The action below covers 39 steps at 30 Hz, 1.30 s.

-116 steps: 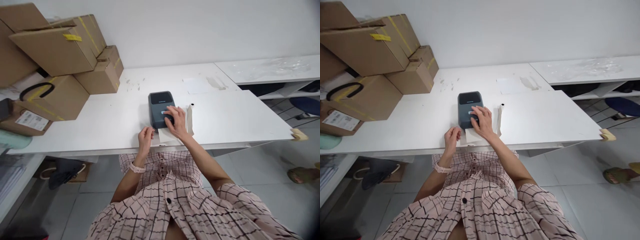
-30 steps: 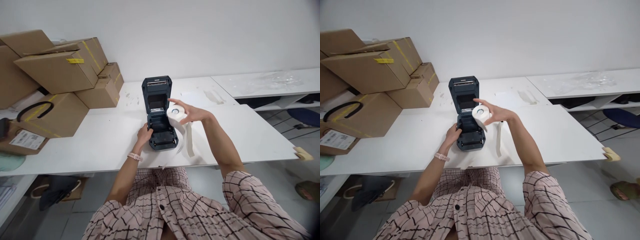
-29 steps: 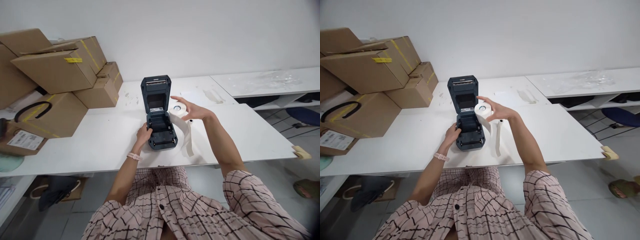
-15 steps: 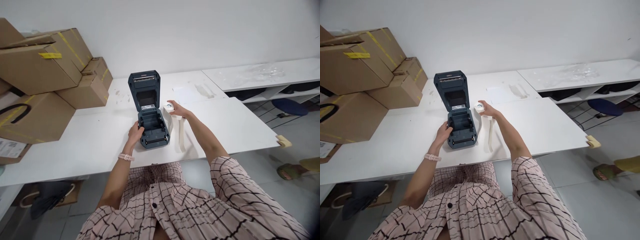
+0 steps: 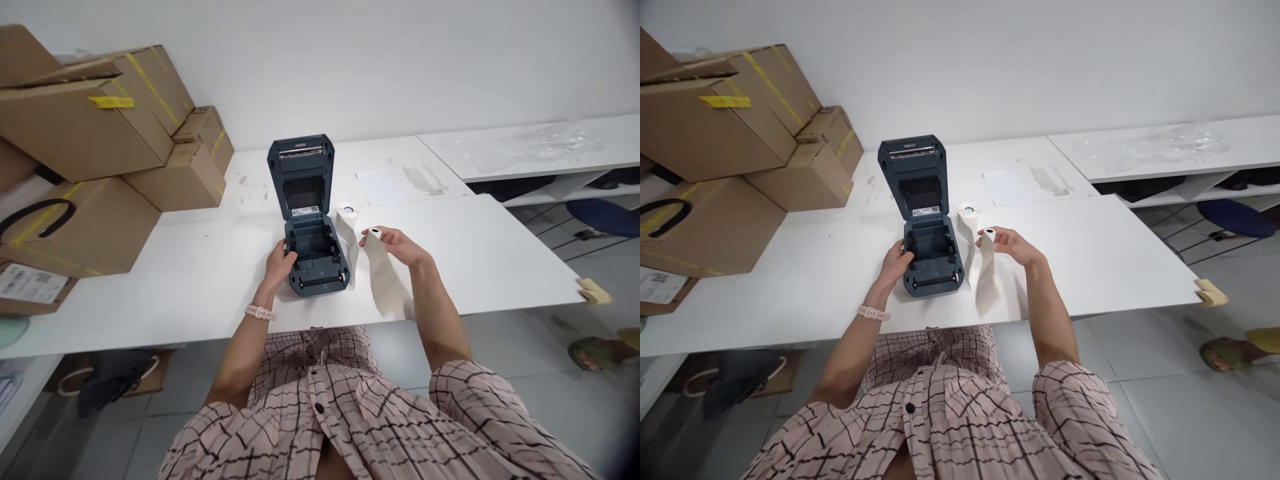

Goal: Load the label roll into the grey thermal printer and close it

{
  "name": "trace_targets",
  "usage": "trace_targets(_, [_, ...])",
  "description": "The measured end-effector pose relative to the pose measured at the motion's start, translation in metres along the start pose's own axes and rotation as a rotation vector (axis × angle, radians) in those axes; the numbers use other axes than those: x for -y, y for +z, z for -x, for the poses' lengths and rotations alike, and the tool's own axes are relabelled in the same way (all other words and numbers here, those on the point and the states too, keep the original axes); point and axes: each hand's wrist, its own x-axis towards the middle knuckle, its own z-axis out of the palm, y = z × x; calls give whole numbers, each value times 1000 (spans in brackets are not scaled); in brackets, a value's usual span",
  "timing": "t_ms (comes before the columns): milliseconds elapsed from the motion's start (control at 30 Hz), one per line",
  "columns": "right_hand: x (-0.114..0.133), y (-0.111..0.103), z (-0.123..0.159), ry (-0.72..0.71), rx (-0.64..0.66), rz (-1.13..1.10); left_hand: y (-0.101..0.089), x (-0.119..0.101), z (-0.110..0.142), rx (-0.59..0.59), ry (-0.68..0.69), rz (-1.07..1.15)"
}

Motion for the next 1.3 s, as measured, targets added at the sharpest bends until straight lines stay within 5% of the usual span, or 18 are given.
trace_targets(100, [50,27,-40,-93,187,100,3,4,-1,23,-27,182])
trace_targets(200, [81,64,-87,-118,334,578,6,7,-2,-9,-25,256])
trace_targets(300, [82,101,-121,5,435,1040,9,9,-2,-31,-20,284])
trace_targets(433, [72,124,-134,109,485,1194,12,9,-1,-53,-14,298])
trace_targets(600, [72,121,-115,35,401,1145,11,9,1,-61,-1,282])
trace_targets(767, [68,124,-53,-220,139,841,12,8,4,-72,-34,268])
trace_targets(933, [59,140,-1,-268,-41,737,14,7,6,-55,-52,333])
trace_targets(1300, [54,150,7,-270,-94,751,10,5,9,-26,-72,285])
